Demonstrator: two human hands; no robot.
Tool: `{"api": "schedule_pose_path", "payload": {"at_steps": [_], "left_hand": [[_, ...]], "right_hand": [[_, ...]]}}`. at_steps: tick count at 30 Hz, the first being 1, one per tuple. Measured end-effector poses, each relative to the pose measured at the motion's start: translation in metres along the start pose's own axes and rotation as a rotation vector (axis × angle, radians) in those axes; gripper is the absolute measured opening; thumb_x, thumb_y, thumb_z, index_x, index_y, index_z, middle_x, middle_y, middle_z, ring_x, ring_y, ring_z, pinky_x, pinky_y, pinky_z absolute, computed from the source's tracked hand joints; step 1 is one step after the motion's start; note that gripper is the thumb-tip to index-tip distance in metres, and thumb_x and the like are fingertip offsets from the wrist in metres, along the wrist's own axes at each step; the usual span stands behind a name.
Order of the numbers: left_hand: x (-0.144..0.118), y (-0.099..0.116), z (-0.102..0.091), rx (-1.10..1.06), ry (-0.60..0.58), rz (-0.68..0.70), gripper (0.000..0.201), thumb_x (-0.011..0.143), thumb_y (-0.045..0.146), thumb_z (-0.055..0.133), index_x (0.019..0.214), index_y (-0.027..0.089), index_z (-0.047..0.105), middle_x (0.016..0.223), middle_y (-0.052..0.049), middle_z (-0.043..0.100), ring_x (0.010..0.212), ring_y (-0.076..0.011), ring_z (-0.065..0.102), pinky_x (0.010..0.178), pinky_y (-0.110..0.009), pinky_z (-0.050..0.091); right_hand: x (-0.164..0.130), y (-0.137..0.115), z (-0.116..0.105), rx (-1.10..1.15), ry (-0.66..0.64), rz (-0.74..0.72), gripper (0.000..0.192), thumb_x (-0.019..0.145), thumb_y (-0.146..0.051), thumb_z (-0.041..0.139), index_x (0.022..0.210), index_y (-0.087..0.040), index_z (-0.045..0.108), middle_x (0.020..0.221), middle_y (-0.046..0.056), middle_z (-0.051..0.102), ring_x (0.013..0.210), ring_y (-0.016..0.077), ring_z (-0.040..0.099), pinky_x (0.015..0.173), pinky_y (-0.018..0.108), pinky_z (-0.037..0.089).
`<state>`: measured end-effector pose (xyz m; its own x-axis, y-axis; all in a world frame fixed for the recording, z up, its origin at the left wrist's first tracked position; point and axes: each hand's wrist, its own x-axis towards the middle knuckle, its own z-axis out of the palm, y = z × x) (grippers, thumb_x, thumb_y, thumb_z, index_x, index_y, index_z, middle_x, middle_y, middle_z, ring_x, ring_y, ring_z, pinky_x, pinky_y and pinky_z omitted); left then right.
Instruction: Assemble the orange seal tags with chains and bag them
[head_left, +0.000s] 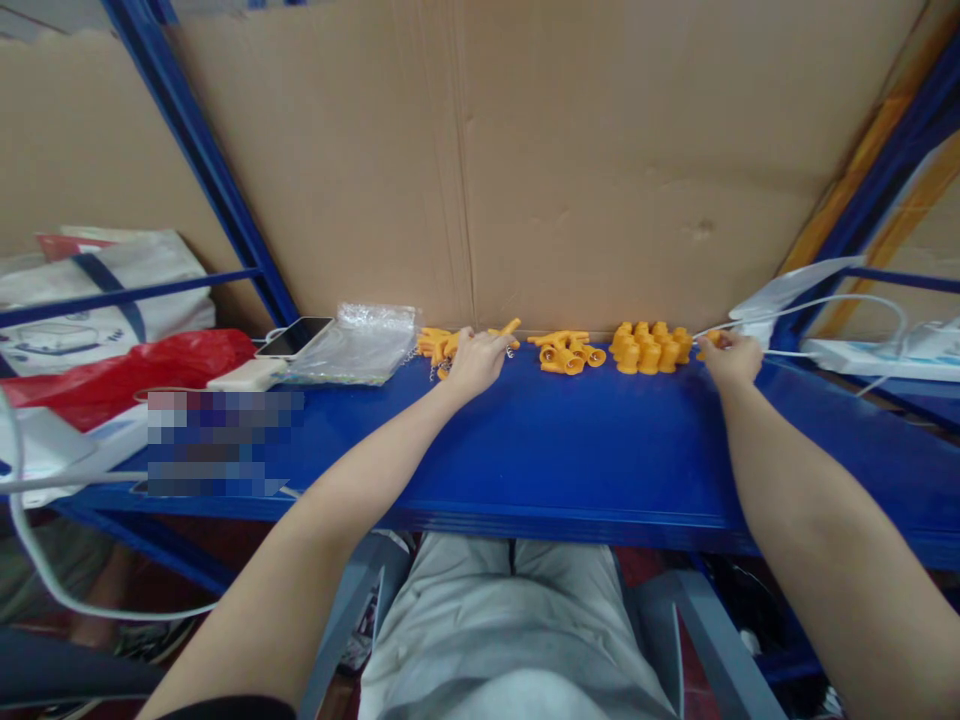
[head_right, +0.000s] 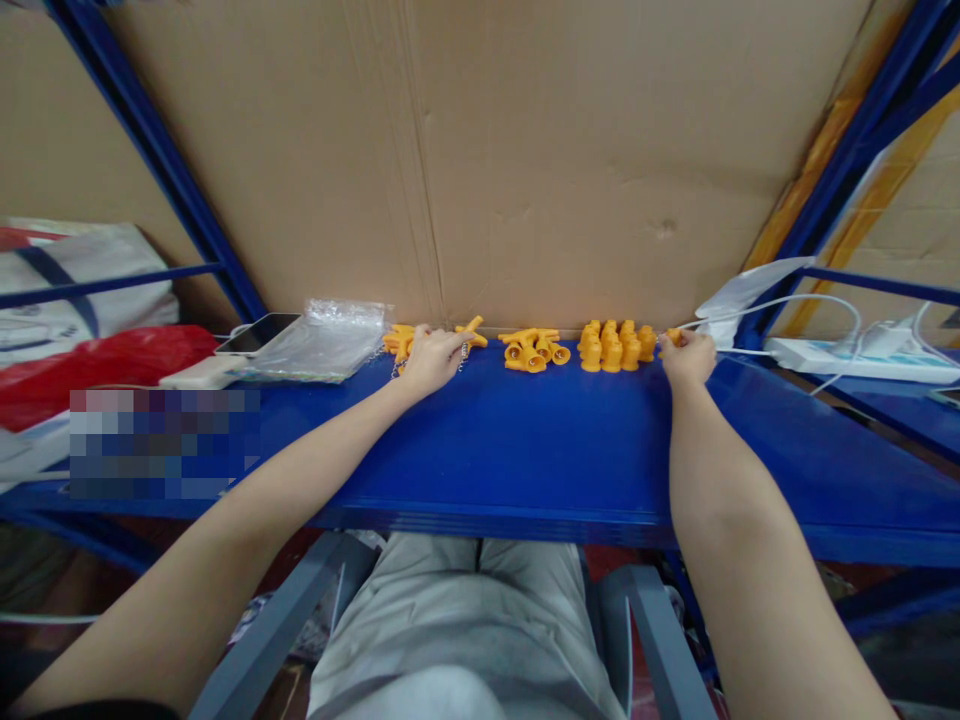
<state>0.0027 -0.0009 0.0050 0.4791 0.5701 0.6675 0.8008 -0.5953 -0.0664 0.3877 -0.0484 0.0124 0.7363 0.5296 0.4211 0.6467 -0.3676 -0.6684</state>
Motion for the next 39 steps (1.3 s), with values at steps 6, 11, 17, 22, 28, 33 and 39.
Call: {"api": "schedule_pose_path", "payload": {"at_steps": [6, 11, 17, 22, 28, 33, 39], "left_hand": [[-0.001, -0.006, 0.006, 0.033, 0.019, -0.02, 0.031, 0.096, 0.018, 0.046, 0.117, 0.022, 0.069, 0.095, -0.009, 0.077, 0.088, -0.0243, 0.069, 0.092, -0.044, 0.037], [-0.002, -0.004, 0.006, 0.054, 0.0, -0.045, 0.032, 0.098, 0.022, 0.045, 0.122, 0.025, 0.066, 0.1, -0.008, 0.078, 0.094, -0.0246, 0.07, 0.095, -0.045, 0.039], [-0.005, 0.002, 0.007, 0.017, -0.096, -0.098, 0.032, 0.099, 0.022, 0.041, 0.122, 0.025, 0.064, 0.115, -0.009, 0.075, 0.109, -0.0284, 0.068, 0.104, -0.056, 0.036], [-0.006, 0.001, 0.011, -0.003, -0.214, -0.19, 0.039, 0.099, 0.026, 0.04, 0.136, 0.02, 0.054, 0.14, -0.017, 0.06, 0.13, -0.0331, 0.056, 0.106, -0.063, 0.036], [-0.006, -0.01, 0.022, -0.024, -0.303, -0.231, 0.046, 0.097, 0.032, 0.046, 0.138, 0.015, 0.053, 0.152, -0.022, 0.046, 0.141, -0.0378, 0.043, 0.11, -0.065, 0.036], [-0.007, -0.016, 0.028, -0.058, -0.219, -0.193, 0.041, 0.096, 0.03, 0.047, 0.132, 0.018, 0.06, 0.147, -0.02, 0.053, 0.137, -0.0382, 0.048, 0.106, -0.066, 0.04], [-0.004, -0.013, 0.025, -0.061, -0.139, -0.165, 0.033, 0.097, 0.024, 0.042, 0.116, 0.016, 0.068, 0.138, -0.017, 0.061, 0.129, -0.0321, 0.056, 0.104, -0.056, 0.045]], "right_hand": [[0.002, 0.007, 0.004, 0.01, -0.184, 0.074, 0.038, 0.086, -0.026, 0.067, 0.117, -0.006, 0.073, 0.103, 0.017, 0.072, 0.082, 0.0221, 0.061, 0.071, 0.029, 0.041], [0.002, 0.004, 0.003, -0.016, -0.264, -0.002, 0.025, 0.083, -0.022, 0.067, 0.101, -0.008, 0.075, 0.094, 0.015, 0.073, 0.081, 0.0223, 0.063, 0.07, 0.028, 0.042], [0.001, 0.003, 0.005, 0.046, -0.321, -0.059, 0.012, 0.07, -0.013, 0.068, 0.064, -0.02, 0.059, 0.069, 0.005, 0.064, 0.079, 0.0223, 0.059, 0.076, 0.031, 0.042], [-0.003, -0.003, 0.003, 0.115, -0.352, -0.059, 0.019, 0.065, -0.005, 0.058, 0.059, -0.022, 0.051, 0.062, 0.002, 0.058, 0.074, 0.0209, 0.056, 0.074, 0.032, 0.042], [-0.005, -0.004, 0.002, 0.079, -0.3, -0.055, 0.018, 0.065, -0.004, 0.055, 0.071, -0.019, 0.063, 0.078, 0.01, 0.066, 0.081, 0.0238, 0.057, 0.076, 0.033, 0.041], [-0.003, -0.004, 0.003, 0.044, -0.116, -0.054, 0.032, 0.075, -0.005, 0.045, 0.096, -0.013, 0.068, 0.101, 0.019, 0.067, 0.087, 0.0248, 0.056, 0.081, 0.035, 0.039], [0.003, -0.017, 0.004, 0.15, 0.13, -0.156, 0.03, 0.076, -0.007, 0.038, 0.087, -0.018, 0.063, 0.097, 0.018, 0.064, 0.086, 0.026, 0.051, 0.083, 0.039, 0.038]]}}
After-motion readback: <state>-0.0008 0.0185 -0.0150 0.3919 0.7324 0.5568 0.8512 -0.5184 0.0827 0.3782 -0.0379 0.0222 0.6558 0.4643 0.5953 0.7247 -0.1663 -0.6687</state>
